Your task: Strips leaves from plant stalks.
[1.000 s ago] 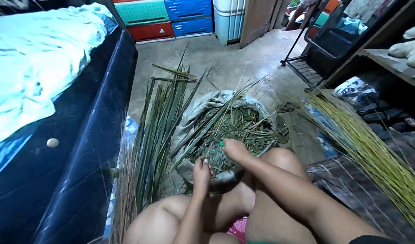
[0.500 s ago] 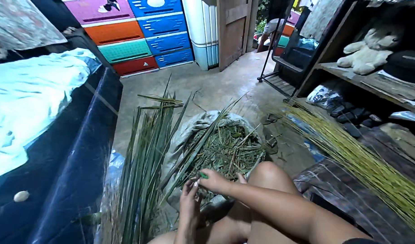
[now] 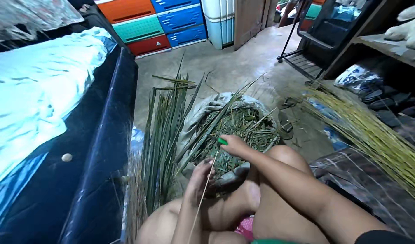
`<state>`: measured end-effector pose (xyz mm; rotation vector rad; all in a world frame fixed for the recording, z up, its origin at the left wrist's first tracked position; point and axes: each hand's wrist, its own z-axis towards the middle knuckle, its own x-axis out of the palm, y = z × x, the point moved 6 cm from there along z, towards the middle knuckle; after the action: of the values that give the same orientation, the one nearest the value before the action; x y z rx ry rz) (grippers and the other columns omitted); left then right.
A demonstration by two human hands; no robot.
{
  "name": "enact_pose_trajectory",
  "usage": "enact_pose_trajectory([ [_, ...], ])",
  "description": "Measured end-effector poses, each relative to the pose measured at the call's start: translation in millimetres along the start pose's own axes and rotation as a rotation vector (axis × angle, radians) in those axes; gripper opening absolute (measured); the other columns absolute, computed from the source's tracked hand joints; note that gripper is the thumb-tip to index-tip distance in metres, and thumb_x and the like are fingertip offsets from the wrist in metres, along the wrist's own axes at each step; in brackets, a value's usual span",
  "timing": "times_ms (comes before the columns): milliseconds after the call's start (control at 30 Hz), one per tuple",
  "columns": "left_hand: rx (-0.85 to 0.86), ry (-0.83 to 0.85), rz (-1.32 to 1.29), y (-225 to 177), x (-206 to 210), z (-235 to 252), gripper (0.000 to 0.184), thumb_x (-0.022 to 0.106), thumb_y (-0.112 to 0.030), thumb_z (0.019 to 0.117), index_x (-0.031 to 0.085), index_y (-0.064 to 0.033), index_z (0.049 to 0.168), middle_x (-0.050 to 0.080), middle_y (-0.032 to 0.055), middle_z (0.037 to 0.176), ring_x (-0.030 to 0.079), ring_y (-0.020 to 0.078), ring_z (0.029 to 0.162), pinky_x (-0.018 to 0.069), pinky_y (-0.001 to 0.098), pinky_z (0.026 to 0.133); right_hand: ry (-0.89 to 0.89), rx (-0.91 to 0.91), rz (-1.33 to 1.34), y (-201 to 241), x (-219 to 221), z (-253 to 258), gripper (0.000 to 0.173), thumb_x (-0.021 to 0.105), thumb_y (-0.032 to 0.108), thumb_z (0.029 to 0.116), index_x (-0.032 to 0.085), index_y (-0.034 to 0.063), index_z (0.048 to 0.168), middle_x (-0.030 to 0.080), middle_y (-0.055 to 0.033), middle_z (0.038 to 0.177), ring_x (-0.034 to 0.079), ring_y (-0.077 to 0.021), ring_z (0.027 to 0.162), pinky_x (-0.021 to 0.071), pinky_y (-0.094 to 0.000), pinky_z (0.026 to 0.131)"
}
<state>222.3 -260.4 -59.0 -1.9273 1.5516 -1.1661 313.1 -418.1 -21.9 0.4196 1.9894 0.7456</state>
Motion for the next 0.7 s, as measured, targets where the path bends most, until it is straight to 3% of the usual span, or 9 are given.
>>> enact_pose_trajectory([
  [100,-0.051,-0.005,0.022,3.5,4.7,1.3,0.033,0.036,-0.024,0.1132,0.058,-0.0022,0.124,0.054,-0.0023,0.064,0.05,0.0033,0.047,0.0437,0.0173,0.043,-0.021,0.039,-0.044,-5.0,1.5,6.5,0.034,0.053,0.019,0.1047,0.062,0.0071,0.135,0.068,-0.0203,0.126,0.064,-0.0368,0.119,0.0484,-0.0584,0.1],
  [200,-0.1,-0.074,-0.068,3.6,3.6,1.4,0.055,0.024,-0.043,0.1132,0.064,-0.0044,0.112,0.054,-0.0024,0.061,0.049,0.0053,0.044,0.0418,0.0194,0.04,-0.015,0.012,-0.111,-0.3,5.2,6.5,0.036,0.053,0.019,0.1048,0.061,0.0082,0.138,0.066,-0.0195,0.132,0.062,-0.0365,0.124,0.0468,-0.0585,0.104],
  [267,-0.114,-0.089,-0.115,2.0,-2.1,1.4,0.063,0.02,-0.048,0.112,0.066,-0.0051,0.11,0.054,-0.0023,0.06,0.049,0.0064,0.044,0.0417,0.0205,0.04,-0.007,-0.032,-0.154,4.7,7.6,4.7,0.037,0.053,0.017,0.1041,0.061,0.0096,0.14,0.066,-0.0182,0.135,0.062,-0.0363,0.126,0.0463,-0.0587,0.105],
  [433,-0.058,-0.012,0.006,-2.7,-3.8,1.6,0.028,0.04,-0.018,0.1115,0.062,-0.0013,0.116,0.048,-0.0052,0.061,0.044,0.0014,0.043,0.0401,0.0155,0.041,-0.003,-0.1,-0.208,10.7,12.7,2.6,0.041,0.054,0.014,0.1027,0.059,0.0129,0.144,0.066,-0.0172,0.137,0.063,-0.0375,0.125,0.0476,-0.0608,0.102],
  [533,-0.029,-0.065,0.071,-2.9,-2.9,2.6,0.025,0.043,-0.014,0.1105,0.062,0.0016,0.117,0.047,-0.004,0.06,0.044,0.0024,0.043,0.0402,0.0163,0.04,-0.07,0.048,-0.13,11.2,5.8,-3.7,0.043,0.052,0.017,0.1052,0.052,0.0121,0.148,0.066,-0.0189,0.133,0.065,-0.0381,0.122,0.0498,-0.0591,0.1],
  [600,0.007,-0.137,0.179,-6.3,-4.5,2.6,0.025,0.045,-0.013,0.1102,0.062,0.0031,0.118,0.046,-0.0033,0.06,0.042,0.0032,0.042,0.0379,0.0174,0.04,-0.063,0.16,-0.09,10.3,3.4,-9.4,0.04,0.048,0.024,0.1081,0.048,0.008,0.145,0.066,-0.0217,0.127,0.065,-0.0391,0.119,0.0505,-0.0584,0.098],
  [700,0.042,-0.235,0.338,-9.3,-6.1,2.5,0.025,0.048,-0.014,0.1096,0.064,0.0028,0.118,0.05,-0.0014,0.062,0.044,0.0053,0.044,0.038,0.0194,0.041,0.117,0.157,-0.105,7.6,24.7,-18.9,0.038,0.047,0.03,0.1086,0.059,0.0024,0.131,0.067,-0.0246,0.119,0.065,-0.0419,0.114,0.0492,-0.0625,0.094],
])
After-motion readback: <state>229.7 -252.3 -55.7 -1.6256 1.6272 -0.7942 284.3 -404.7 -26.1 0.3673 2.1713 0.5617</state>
